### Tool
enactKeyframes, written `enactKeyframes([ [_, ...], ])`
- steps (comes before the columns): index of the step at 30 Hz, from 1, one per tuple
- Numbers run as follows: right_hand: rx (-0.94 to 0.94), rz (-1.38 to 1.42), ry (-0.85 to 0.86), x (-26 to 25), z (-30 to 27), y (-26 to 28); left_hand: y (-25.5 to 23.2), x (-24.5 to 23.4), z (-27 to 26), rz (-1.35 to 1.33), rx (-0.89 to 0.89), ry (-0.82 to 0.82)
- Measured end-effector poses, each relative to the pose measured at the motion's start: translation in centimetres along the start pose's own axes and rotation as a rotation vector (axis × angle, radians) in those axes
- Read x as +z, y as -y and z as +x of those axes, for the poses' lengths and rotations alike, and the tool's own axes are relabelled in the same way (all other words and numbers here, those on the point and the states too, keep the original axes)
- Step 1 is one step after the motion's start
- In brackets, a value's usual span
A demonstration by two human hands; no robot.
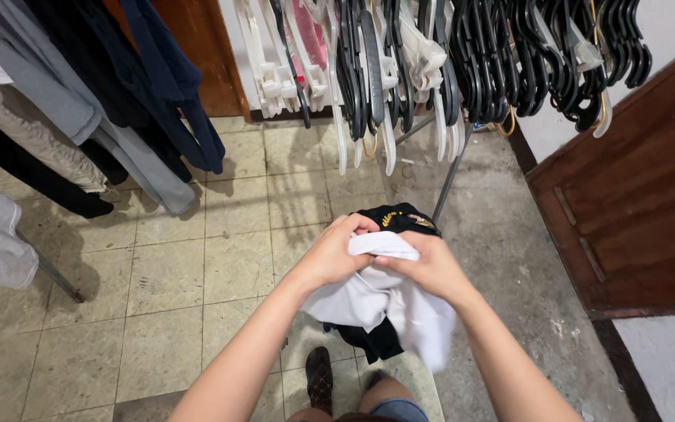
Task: The person picks up white t-shirts from a pile on the floor, unfolds them, places them on hangers, and hangs them on a metal clothing rack. The person repeats this process for multiple shirts, adjusting each one before hanging it.
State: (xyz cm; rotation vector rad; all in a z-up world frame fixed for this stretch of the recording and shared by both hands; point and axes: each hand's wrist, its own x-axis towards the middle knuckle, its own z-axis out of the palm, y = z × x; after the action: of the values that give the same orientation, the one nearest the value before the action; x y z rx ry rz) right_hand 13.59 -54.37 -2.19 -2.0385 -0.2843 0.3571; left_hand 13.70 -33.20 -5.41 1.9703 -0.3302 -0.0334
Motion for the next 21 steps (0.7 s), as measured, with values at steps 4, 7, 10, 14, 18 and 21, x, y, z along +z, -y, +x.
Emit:
enactKeyframes([
  [4, -0.174, 0.156, -0.018, -2.9, 0.1, 1.1, 0.1, 0.6, -0.9, 0.282, 0.002, -0.163],
  [7, -0.040, 0.241, -0.025, -4.7, 0.0, 1.9, 0.7, 3.2, -0.9, 0.321, -0.174, -0.278],
  [10, -0.048, 0.182, -0.030, -7.5, -0.5, 1.4, 2.1, 6.4, 0.1, 0.296, -0.279, -0.364],
  [14, -0.055, 0.113, -0.055, -12.7, -0.5, -1.0, 2.9, 9.9, 2.6, -0.230, -0.471, -0.310],
  [18, -0.259, -0.270, -0.138, -17.0, 0.2, -3.3, 0.3, 12.5, 4.8, -0.589, -0.537, -0.272],
  [21, -0.450, -0.425, -0.076, -18.1, -0.6, -5.4, -2.5, 15.0, 6.3, -0.598, -0.464, -0.290],
])
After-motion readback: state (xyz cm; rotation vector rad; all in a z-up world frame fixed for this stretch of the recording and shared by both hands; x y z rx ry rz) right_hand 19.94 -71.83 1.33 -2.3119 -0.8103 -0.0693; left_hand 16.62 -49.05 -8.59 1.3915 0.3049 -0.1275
